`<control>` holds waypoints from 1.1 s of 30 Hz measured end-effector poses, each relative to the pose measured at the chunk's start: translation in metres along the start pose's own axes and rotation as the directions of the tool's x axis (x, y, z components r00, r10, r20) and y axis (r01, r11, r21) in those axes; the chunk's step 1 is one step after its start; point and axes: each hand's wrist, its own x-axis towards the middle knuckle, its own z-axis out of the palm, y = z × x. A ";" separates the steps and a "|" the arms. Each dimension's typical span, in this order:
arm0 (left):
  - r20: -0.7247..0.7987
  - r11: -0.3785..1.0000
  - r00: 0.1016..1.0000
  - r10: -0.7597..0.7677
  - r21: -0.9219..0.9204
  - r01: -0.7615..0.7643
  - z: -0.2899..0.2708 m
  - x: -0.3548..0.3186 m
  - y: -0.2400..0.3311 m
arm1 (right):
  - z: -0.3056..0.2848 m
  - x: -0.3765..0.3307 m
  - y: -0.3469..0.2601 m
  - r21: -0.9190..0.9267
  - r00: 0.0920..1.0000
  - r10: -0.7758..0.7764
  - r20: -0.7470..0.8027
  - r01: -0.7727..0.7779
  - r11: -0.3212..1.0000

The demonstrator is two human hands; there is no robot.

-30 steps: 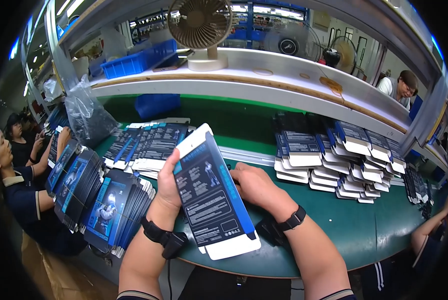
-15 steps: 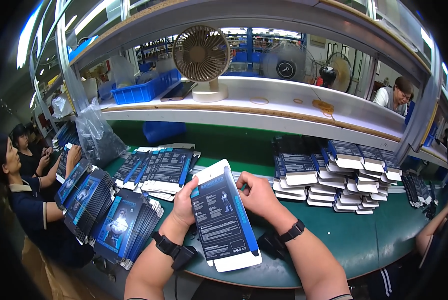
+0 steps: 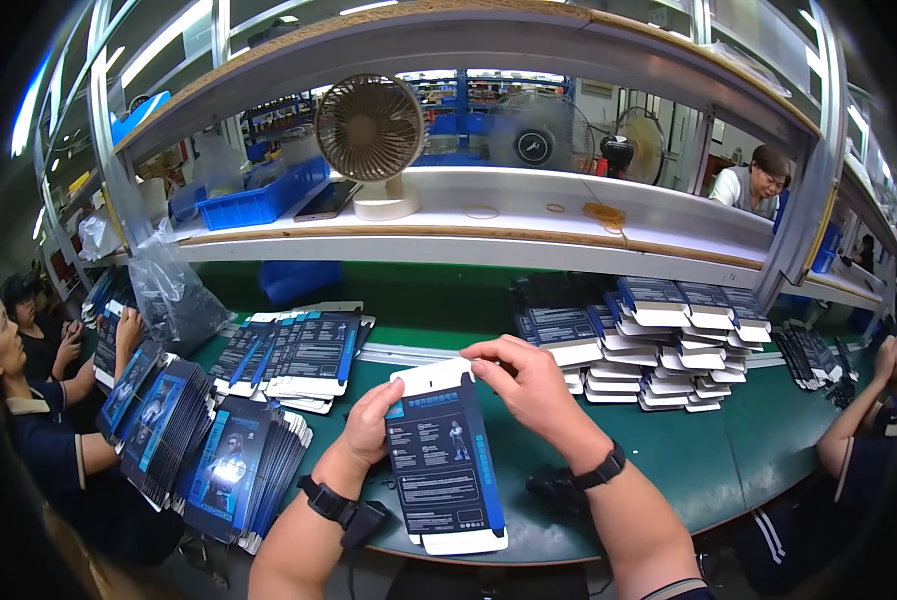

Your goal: Packaging electronic components and retail boxes on a production line.

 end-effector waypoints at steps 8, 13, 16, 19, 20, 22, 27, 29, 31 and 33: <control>0.141 0.988 0.989 -0.043 0.156 0.021 0.012 0.005 -0.008 | -0.036 -0.058 0.011 0.013 0.984 0.173 -0.048 -0.173 0.985; 0.131 0.931 0.990 0.043 0.354 -0.087 0.018 0.005 -0.024 | -0.031 -0.061 0.023 0.191 0.957 0.284 -0.058 -0.269 0.944; 0.158 0.854 0.967 0.200 0.457 -0.251 0.018 0.015 -0.034 | -0.020 -0.062 0.039 0.074 0.984 0.177 -0.025 -0.175 0.982; 0.036 0.769 0.941 0.335 0.566 -0.296 0.019 0.012 -0.029 | -0.008 -0.065 0.047 -0.025 0.986 0.150 0.077 -0.149 0.989; 0.037 0.761 0.941 0.336 0.579 -0.294 0.021 0.009 -0.022 | -0.003 -0.067 0.056 -0.016 0.981 0.158 0.116 -0.157 0.987; -0.004 0.628 0.913 0.408 0.727 -0.277 0.029 0.001 -0.007 | 0.000 -0.070 0.066 -0.023 0.965 0.195 0.174 -0.194 0.981; 0.097 0.209 0.918 0.385 0.960 -0.189 0.044 -0.039 0.048 | -0.003 -0.073 0.065 0.008 0.958 0.222 0.182 -0.227 0.974; 0.139 0.042 0.912 0.385 0.985 -0.168 0.044 -0.056 0.073 | -0.001 -0.073 0.067 0.002 0.957 0.216 0.194 -0.220 0.975; 0.182 -0.149 0.905 0.385 0.980 -0.133 0.041 -0.071 0.100 | 0.000 -0.076 0.071 -0.023 0.963 0.197 0.181 -0.196 0.980; 0.199 -0.313 0.898 0.392 0.947 -0.074 0.038 -0.088 0.131 | -0.002 -0.075 0.066 -0.026 0.960 0.198 0.198 -0.197 0.980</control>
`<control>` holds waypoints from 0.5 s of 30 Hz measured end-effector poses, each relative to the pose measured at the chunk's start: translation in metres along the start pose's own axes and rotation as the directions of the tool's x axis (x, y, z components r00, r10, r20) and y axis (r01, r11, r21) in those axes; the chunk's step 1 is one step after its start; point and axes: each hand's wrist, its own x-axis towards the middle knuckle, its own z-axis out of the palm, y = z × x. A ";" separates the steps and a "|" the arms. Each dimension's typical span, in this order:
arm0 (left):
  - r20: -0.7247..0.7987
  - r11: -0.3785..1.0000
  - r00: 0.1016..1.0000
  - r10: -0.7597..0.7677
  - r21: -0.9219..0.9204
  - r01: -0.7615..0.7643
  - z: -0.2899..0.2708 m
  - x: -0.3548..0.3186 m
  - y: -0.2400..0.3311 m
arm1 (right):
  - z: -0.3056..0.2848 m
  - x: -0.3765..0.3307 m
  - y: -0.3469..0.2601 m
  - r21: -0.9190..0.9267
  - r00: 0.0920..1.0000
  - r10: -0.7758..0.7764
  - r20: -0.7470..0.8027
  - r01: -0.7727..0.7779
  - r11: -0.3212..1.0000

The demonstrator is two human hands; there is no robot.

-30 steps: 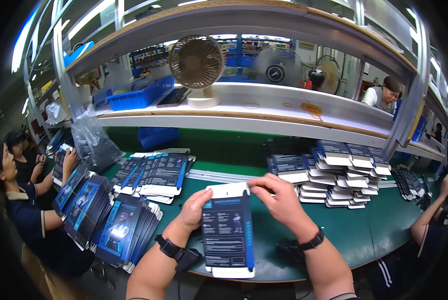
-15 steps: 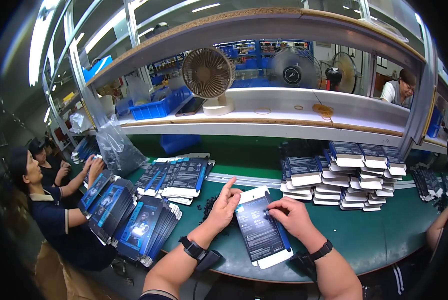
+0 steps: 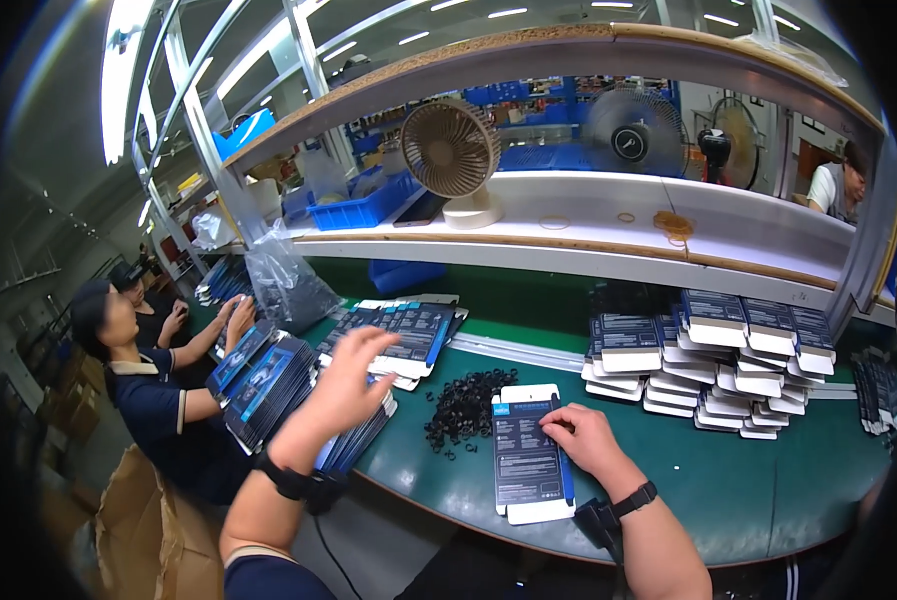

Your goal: Packaging electronic components and retail boxes on a production line.

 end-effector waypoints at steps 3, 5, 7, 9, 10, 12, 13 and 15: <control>-0.012 0.964 1.000 -0.022 0.265 0.024 -0.054 -0.010 -0.017 | -0.002 0.000 0.004 0.004 0.999 -0.032 -0.028 0.032 0.999; -0.032 0.923 0.997 -0.074 0.377 0.080 -0.095 -0.033 -0.035 | 0.001 0.005 -0.001 0.032 1.000 -0.005 -0.009 0.005 0.999; -0.080 0.889 0.975 -0.208 0.401 0.223 -0.130 -0.058 -0.053 | 0.002 0.007 0.004 0.047 1.000 0.006 -0.019 -0.006 0.999; -0.080 0.846 0.940 -0.332 0.416 0.335 -0.173 -0.087 -0.070 | 0.002 0.008 0.006 0.036 1.000 0.018 -0.018 -0.017 0.999; -0.065 0.856 0.919 -0.390 0.344 0.387 -0.197 -0.102 -0.087 | -0.001 0.005 0.005 0.037 1.000 0.020 -0.010 -0.020 0.999; -0.152 0.783 0.845 -0.512 0.323 0.532 -0.241 -0.140 -0.114 | -0.002 0.006 0.002 0.052 0.999 0.040 -0.024 -0.039 0.998; -0.149 0.743 0.801 -0.580 0.304 0.596 -0.267 -0.159 -0.134 | -0.002 0.008 0.000 0.056 0.999 0.031 -0.030 -0.030 0.998; -0.155 0.620 0.622 -0.767 0.071 0.782 -0.309 -0.187 -0.167 | -0.001 0.006 -0.002 0.029 1.000 0.021 0.009 -0.022 0.999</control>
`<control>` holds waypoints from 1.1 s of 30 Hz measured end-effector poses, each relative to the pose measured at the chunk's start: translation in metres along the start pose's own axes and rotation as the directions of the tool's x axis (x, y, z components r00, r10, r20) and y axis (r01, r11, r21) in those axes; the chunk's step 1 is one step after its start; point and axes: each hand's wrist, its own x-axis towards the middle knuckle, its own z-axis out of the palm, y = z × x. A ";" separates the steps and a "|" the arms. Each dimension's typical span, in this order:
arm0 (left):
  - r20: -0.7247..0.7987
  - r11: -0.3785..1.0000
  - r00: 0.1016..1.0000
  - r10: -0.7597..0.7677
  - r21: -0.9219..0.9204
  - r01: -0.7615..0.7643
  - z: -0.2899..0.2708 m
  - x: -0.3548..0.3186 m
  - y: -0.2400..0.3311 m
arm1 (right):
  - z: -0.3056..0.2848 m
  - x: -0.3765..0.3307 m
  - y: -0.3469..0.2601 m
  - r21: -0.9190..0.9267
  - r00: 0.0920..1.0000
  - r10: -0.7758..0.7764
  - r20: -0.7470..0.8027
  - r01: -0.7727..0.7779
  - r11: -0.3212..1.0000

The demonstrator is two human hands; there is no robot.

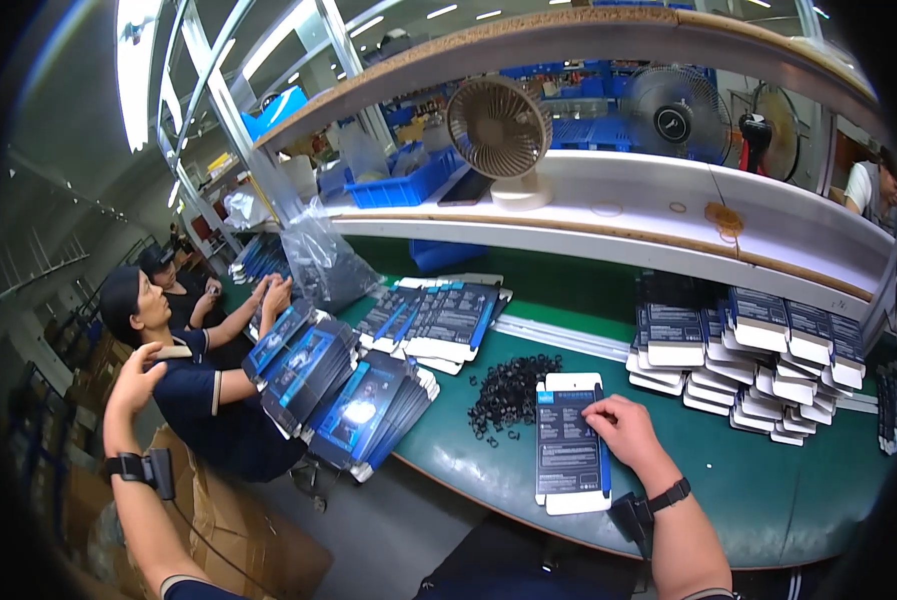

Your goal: Packaging electronic components and retail boxes on a production line.

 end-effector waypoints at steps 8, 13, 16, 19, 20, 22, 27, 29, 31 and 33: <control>-0.094 0.976 0.986 0.138 -0.159 -0.152 -0.040 0.138 0.031 | -0.003 -0.005 -0.005 -0.002 0.997 0.064 0.034 -0.064 0.998; -0.043 0.929 0.932 0.360 -0.082 -0.362 0.066 0.198 0.167 | -0.006 -0.004 -0.010 -0.005 0.995 0.097 0.026 -0.097 0.995; 0.110 0.905 0.903 0.415 -0.149 -0.398 0.137 0.211 0.223 | -0.007 -0.002 -0.011 0.008 0.989 0.142 0.033 -0.142 0.990; 0.137 0.911 0.904 0.405 -0.145 -0.386 0.192 0.238 0.240 | -0.005 -0.001 -0.008 0.025 0.993 0.118 0.029 -0.119 0.993; 0.111 0.903 0.899 0.424 -0.121 -0.412 0.205 0.246 0.247 | -0.006 -0.001 -0.007 0.034 0.993 0.112 0.036 -0.113 0.993; 0.089 0.906 0.906 0.415 -0.131 -0.402 0.224 0.246 0.277 | -0.008 -0.002 -0.006 0.054 0.992 0.128 0.023 -0.129 0.990; -0.104 0.941 0.949 0.299 -0.134 -0.311 0.259 0.287 0.306 | -0.007 -0.002 0.001 0.012 0.993 0.113 0.037 -0.113 0.993; -0.126 0.933 0.948 0.291 -0.180 -0.310 0.265 0.294 0.317 | -0.008 -0.002 0.001 0.008 0.993 0.108 0.052 -0.108 0.994; -0.196 0.905 0.935 0.294 -0.258 -0.339 0.276 0.310 0.313 | -0.008 -0.002 -0.001 0.011 0.991 0.121 0.050 -0.121 0.993; -0.251 0.875 0.909 0.334 -0.276 -0.398 0.281 0.336 0.298 | -0.006 0.000 -0.003 0.033 0.993 0.096 0.067 -0.099 0.995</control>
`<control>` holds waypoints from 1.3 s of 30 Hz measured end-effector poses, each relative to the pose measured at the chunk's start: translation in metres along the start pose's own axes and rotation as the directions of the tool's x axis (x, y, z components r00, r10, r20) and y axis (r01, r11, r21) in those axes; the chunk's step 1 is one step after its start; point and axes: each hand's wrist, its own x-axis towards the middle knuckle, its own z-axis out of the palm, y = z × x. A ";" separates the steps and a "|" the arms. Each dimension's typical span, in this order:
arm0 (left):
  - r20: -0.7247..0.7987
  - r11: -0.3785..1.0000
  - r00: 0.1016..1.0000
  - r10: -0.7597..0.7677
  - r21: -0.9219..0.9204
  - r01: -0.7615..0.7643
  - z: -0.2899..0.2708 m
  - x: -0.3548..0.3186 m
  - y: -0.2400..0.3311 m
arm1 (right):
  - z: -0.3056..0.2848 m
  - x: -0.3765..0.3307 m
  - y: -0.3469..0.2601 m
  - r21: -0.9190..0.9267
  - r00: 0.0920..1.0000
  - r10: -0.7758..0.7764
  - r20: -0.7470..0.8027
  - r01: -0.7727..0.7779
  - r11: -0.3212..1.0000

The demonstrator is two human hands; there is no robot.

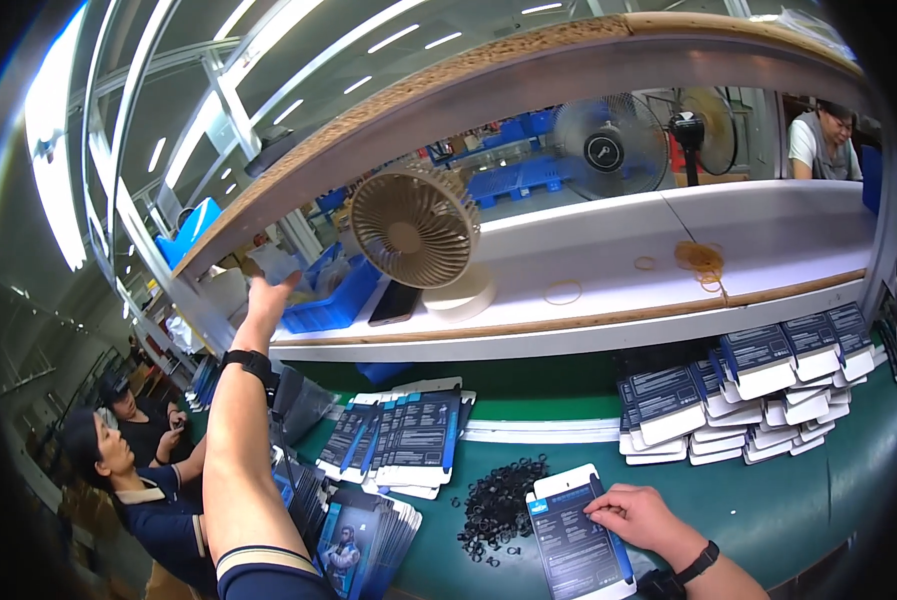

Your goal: Packaging electronic components and retail boxes on a production line.

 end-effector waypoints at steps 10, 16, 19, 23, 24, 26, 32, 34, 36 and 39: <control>0.265 0.881 0.910 0.320 0.269 -0.389 0.014 -0.001 -0.002 | -0.001 -0.001 0.004 0.033 1.000 0.016 -0.008 -0.016 0.999; 0.481 0.659 0.787 0.385 0.454 -0.600 0.015 -0.025 0.027 | -0.002 0.000 0.001 0.007 1.000 0.023 -0.012 -0.023 1.000; 0.511 0.652 0.752 0.417 0.408 -0.639 0.018 -0.035 0.035 | -0.002 0.002 0.004 0.009 1.000 -0.004 -0.016 0.004 1.000; 0.508 0.736 0.768 0.391 0.329 -0.592 0.017 -0.041 0.041 | -0.001 0.001 0.005 0.017 1.000 -0.004 -0.016 0.005 1.000; 0.522 0.665 0.756 0.396 0.405 -0.628 0.018 -0.040 0.034 | -0.001 0.000 0.004 0.010 1.000 -0.004 -0.012 0.005 1.000; 0.466 0.582 0.718 0.518 0.423 -0.694 0.022 -0.043 0.026 | 0.000 -0.001 0.006 0.003 1.000 -0.014 -0.011 0.014 1.000; 0.433 0.654 0.767 0.473 0.411 -0.635 0.019 -0.051 0.024 | -0.001 -0.001 0.006 -0.006 1.000 0.002 0.004 -0.002 1.000; 0.441 0.619 0.782 0.440 0.482 -0.620 0.019 -0.053 0.028 | -0.001 -0.001 0.005 -0.003 1.000 0.001 0.007 0.000 1.000; 0.449 0.581 0.796 0.407 0.545 -0.605 0.019 -0.057 0.040 | -0.002 -0.002 0.004 -0.020 1.000 0.004 0.007 -0.004 1.000; 0.454 0.520 0.811 0.369 0.623 -0.585 0.017 -0.063 0.051 | -0.001 -0.001 0.004 0.011 1.000 0.012 -0.002 -0.012 1.000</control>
